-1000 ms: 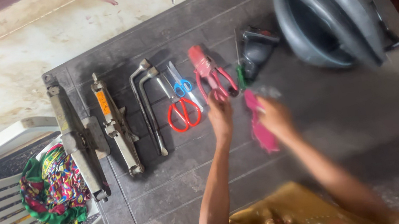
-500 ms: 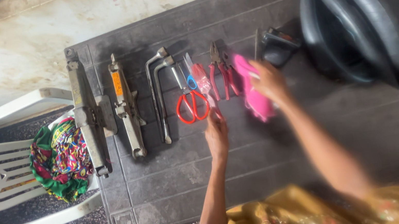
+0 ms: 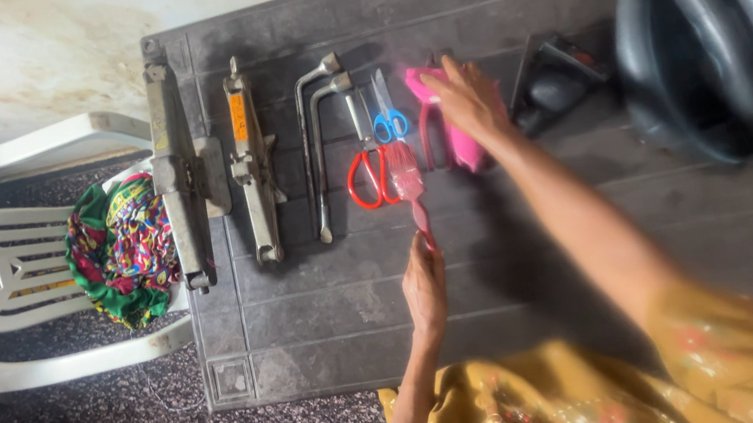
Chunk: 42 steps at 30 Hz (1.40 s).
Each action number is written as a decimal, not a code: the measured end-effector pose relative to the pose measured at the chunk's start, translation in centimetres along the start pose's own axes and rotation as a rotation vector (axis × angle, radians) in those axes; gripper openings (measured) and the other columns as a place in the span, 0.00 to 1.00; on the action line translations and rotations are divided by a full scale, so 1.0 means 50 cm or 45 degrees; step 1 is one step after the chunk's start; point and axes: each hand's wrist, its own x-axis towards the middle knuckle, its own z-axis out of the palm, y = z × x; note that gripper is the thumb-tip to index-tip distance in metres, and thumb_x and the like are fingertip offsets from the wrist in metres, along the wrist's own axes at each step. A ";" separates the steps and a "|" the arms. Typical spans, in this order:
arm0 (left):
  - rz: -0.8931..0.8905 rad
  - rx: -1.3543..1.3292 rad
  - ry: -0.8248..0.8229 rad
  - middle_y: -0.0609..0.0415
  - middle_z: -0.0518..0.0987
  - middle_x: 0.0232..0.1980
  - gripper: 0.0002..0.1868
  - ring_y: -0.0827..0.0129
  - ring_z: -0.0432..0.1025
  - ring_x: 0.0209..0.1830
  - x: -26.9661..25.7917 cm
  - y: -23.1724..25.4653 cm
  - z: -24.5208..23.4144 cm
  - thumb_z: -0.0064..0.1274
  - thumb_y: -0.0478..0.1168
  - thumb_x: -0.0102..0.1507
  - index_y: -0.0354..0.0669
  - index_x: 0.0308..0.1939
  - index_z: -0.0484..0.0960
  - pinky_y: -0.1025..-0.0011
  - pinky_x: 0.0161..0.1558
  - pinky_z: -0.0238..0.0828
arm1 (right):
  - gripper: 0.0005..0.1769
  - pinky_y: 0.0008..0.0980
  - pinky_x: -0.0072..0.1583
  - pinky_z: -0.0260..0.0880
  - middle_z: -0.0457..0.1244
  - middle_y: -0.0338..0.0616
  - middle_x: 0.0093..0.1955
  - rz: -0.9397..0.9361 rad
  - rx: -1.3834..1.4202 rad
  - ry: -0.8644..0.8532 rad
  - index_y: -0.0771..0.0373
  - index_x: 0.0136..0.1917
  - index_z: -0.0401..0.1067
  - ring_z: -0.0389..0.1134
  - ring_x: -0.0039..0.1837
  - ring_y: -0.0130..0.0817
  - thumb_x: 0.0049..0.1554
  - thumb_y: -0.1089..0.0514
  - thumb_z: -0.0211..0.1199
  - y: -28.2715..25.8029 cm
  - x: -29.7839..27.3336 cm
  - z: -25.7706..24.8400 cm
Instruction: The person wipes various tools including scissors, pliers, and a mechanical jack with a pink cloth. They also clean a black plastic component on a dark table.
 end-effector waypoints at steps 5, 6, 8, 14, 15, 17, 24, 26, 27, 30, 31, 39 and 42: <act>-0.077 -0.060 0.022 0.45 0.79 0.36 0.25 0.55 0.75 0.31 0.040 -0.008 -0.001 0.54 0.34 0.67 0.35 0.67 0.70 0.59 0.36 0.73 | 0.40 0.59 0.67 0.62 0.56 0.49 0.73 -0.246 -0.265 -0.055 0.42 0.72 0.68 0.57 0.70 0.62 0.50 0.69 0.63 -0.010 -0.040 0.052; -0.073 -0.067 0.021 0.45 0.79 0.36 0.25 0.55 0.75 0.31 0.056 -0.008 0.001 0.54 0.34 0.67 0.35 0.67 0.70 0.59 0.36 0.73 | 0.40 0.59 0.67 0.62 0.56 0.49 0.73 -0.244 -0.272 -0.053 0.42 0.72 0.68 0.57 0.70 0.62 0.50 0.69 0.63 -0.013 -0.057 0.050; -0.033 -0.116 0.059 0.47 0.78 0.33 0.26 0.60 0.74 0.29 0.090 -0.007 0.008 0.53 0.34 0.67 0.34 0.69 0.69 0.62 0.35 0.72 | 0.36 0.56 0.65 0.63 0.53 0.56 0.75 -0.181 -0.180 -0.261 0.54 0.64 0.71 0.57 0.70 0.62 0.40 0.61 0.69 -0.029 -0.120 0.047; -0.285 -0.833 -0.088 0.54 0.77 0.39 0.23 0.74 0.75 0.34 0.198 -0.027 0.053 0.41 0.40 0.75 0.36 0.73 0.67 0.72 0.40 0.78 | 0.27 0.48 0.66 0.66 0.60 0.55 0.71 -0.348 -0.118 -0.090 0.52 0.61 0.76 0.62 0.68 0.57 0.49 0.67 0.64 -0.038 -0.236 0.008; -0.278 -0.834 -0.087 0.54 0.77 0.39 0.23 0.74 0.75 0.34 0.209 -0.038 0.062 0.41 0.40 0.75 0.36 0.73 0.67 0.72 0.40 0.78 | 0.26 0.45 0.67 0.67 0.63 0.50 0.67 -0.218 0.114 -0.255 0.51 0.64 0.75 0.65 0.66 0.52 0.53 0.64 0.64 -0.030 -0.236 -0.004; -0.445 -1.193 -0.209 0.54 0.77 0.41 0.24 0.72 0.75 0.36 0.228 -0.057 0.081 0.38 0.40 0.75 0.38 0.74 0.65 0.71 0.44 0.79 | 0.25 0.41 0.68 0.69 0.66 0.46 0.63 -0.088 0.345 -0.411 0.49 0.68 0.74 0.69 0.65 0.46 0.57 0.61 0.63 -0.021 -0.230 -0.030; -0.384 -1.350 -0.425 0.55 0.75 0.42 0.20 0.73 0.71 0.38 0.217 -0.084 0.118 0.36 0.39 0.80 0.28 0.71 0.68 0.73 0.43 0.73 | 0.29 0.44 0.67 0.67 0.62 0.53 0.71 -0.315 0.427 0.320 0.59 0.68 0.73 0.65 0.68 0.53 0.52 0.68 0.66 -0.051 -0.176 -0.120; -0.412 -1.342 -0.493 0.58 0.72 0.39 0.28 0.74 0.69 0.34 0.212 -0.065 0.116 0.37 0.32 0.72 0.41 0.78 0.63 0.75 0.39 0.70 | 0.28 0.45 0.67 0.67 0.62 0.53 0.70 -0.380 0.374 0.357 0.58 0.67 0.74 0.65 0.68 0.53 0.53 0.66 0.67 -0.064 -0.165 -0.128; -0.407 -1.343 -0.493 0.58 0.72 0.39 0.28 0.74 0.69 0.34 0.211 -0.054 0.112 0.37 0.32 0.72 0.41 0.78 0.63 0.75 0.39 0.70 | 0.28 0.44 0.67 0.68 0.62 0.52 0.70 -0.358 0.354 0.355 0.57 0.67 0.75 0.65 0.67 0.52 0.53 0.67 0.66 -0.068 -0.161 -0.130; -0.496 -1.253 -0.516 0.57 0.74 0.39 0.25 0.75 0.69 0.34 0.198 -0.024 0.086 0.33 0.35 0.74 0.40 0.77 0.62 0.76 0.39 0.70 | 0.27 0.43 0.66 0.68 0.63 0.50 0.70 -0.312 0.358 0.326 0.55 0.67 0.75 0.66 0.67 0.51 0.54 0.68 0.65 -0.070 -0.147 -0.127; -0.526 -1.216 -0.544 0.57 0.74 0.40 0.25 0.76 0.69 0.34 0.194 -0.018 0.075 0.33 0.34 0.75 0.39 0.77 0.62 0.77 0.40 0.70 | 0.27 0.42 0.65 0.69 0.63 0.50 0.69 -0.284 0.375 0.301 0.54 0.67 0.74 0.66 0.67 0.50 0.55 0.67 0.65 -0.067 -0.138 -0.124; -0.501 -1.241 -0.657 0.57 0.74 0.40 0.26 0.74 0.69 0.35 0.157 -0.005 0.057 0.34 0.31 0.73 0.35 0.76 0.63 0.75 0.40 0.71 | 0.29 0.40 0.63 0.71 0.65 0.49 0.65 0.031 0.463 0.098 0.51 0.71 0.73 0.68 0.63 0.47 0.59 0.71 0.58 0.047 -0.052 -0.096; -0.375 -1.037 -0.553 0.55 0.73 0.39 0.23 0.74 0.70 0.33 0.153 0.007 0.064 0.34 0.35 0.75 0.34 0.74 0.65 0.76 0.37 0.73 | 0.33 0.45 0.67 0.67 0.64 0.53 0.67 0.137 0.385 0.305 0.57 0.74 0.69 0.66 0.67 0.52 0.55 0.68 0.63 0.131 0.001 -0.081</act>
